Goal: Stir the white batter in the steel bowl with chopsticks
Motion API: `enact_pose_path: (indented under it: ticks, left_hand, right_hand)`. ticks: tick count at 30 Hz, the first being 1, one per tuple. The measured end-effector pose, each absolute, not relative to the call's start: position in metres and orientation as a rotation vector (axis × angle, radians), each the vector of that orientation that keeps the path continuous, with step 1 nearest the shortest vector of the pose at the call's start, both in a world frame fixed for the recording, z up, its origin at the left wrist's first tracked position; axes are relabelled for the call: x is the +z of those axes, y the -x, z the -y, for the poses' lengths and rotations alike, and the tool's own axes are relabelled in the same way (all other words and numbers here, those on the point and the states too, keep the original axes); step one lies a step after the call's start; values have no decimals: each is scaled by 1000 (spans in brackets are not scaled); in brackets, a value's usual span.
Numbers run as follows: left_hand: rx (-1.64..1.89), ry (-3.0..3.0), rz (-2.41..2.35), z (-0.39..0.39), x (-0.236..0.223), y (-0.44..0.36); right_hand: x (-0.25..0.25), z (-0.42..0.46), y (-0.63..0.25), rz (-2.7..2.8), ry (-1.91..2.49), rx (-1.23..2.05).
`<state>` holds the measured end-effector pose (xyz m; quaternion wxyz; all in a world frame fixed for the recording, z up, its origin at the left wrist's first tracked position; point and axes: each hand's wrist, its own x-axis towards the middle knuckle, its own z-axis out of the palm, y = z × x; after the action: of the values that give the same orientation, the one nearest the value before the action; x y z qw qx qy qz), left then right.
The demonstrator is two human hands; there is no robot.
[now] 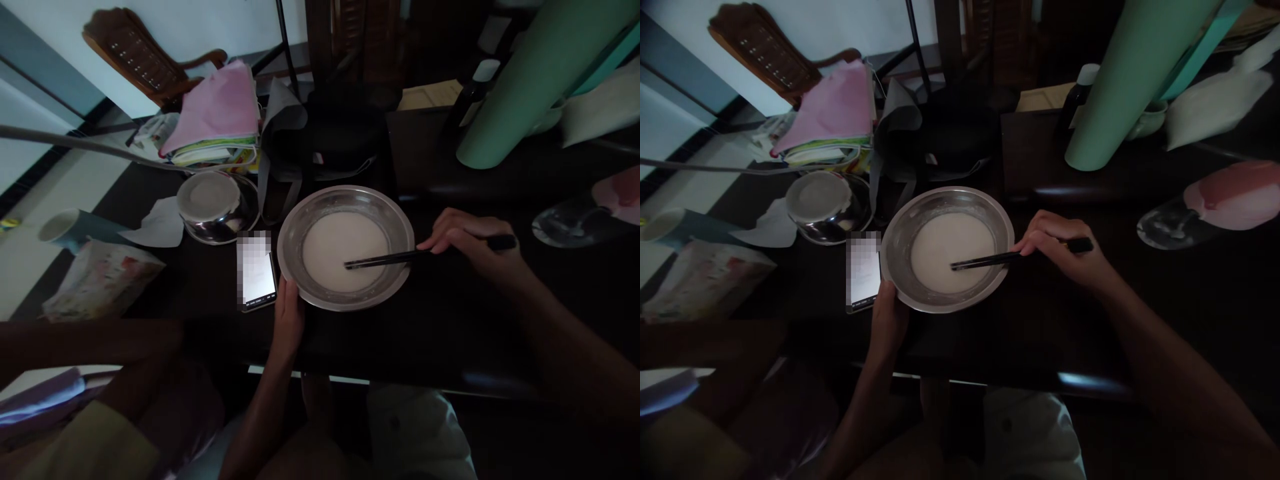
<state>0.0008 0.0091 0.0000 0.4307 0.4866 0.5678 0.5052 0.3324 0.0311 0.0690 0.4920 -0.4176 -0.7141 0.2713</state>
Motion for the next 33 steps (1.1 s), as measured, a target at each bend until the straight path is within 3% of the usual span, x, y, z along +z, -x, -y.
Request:
enact_pose_path:
  ticks: [8, 33]
  left_hand:
    - [1263, -1144, -1348, -10, 1, -4]
    - [1249, -1135, -1386, -8, -3, -1]
  right_hand:
    - [70, -33, -328, 1793, 1023, 540]
    - [71, -32, -326, 1773, 1046, 591]
